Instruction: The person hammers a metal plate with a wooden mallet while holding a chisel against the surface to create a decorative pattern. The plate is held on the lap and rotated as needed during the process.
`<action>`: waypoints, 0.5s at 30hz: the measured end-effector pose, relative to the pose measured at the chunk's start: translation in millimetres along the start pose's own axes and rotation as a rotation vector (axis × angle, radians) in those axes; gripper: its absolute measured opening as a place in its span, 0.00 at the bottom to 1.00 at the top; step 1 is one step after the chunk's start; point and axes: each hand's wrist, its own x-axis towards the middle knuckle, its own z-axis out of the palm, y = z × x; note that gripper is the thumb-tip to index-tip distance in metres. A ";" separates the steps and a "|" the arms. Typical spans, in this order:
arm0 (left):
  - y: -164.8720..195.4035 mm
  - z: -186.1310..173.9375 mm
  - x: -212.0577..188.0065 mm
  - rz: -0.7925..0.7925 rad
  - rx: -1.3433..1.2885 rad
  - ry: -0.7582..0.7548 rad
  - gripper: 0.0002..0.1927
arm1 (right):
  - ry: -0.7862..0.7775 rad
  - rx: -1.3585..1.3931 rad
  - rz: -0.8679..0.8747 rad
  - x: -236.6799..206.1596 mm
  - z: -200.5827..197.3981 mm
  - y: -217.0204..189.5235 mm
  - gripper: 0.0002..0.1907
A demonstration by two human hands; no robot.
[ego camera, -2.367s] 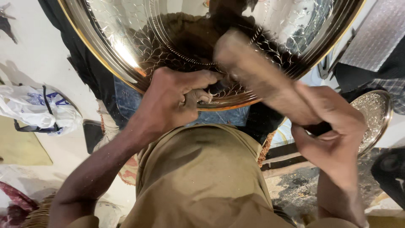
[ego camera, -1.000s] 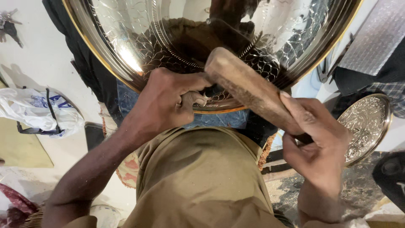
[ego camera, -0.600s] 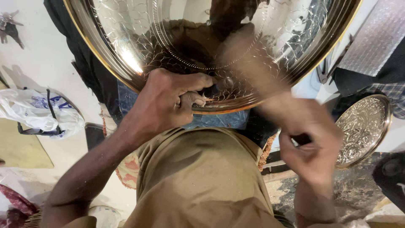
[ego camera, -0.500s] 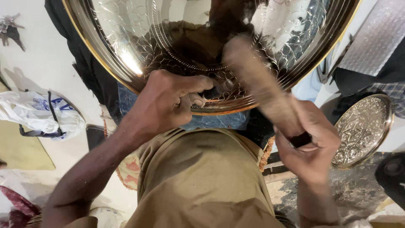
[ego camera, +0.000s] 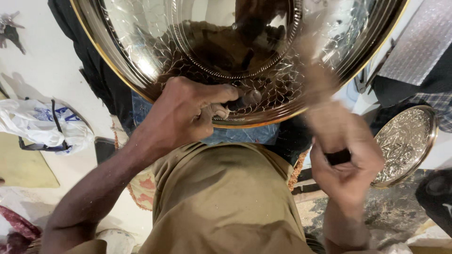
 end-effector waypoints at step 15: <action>2.1 -6.2 -2.6 -0.090 0.009 -0.076 0.33 | -0.057 -0.042 0.049 0.3 14.4 -12.5 0.36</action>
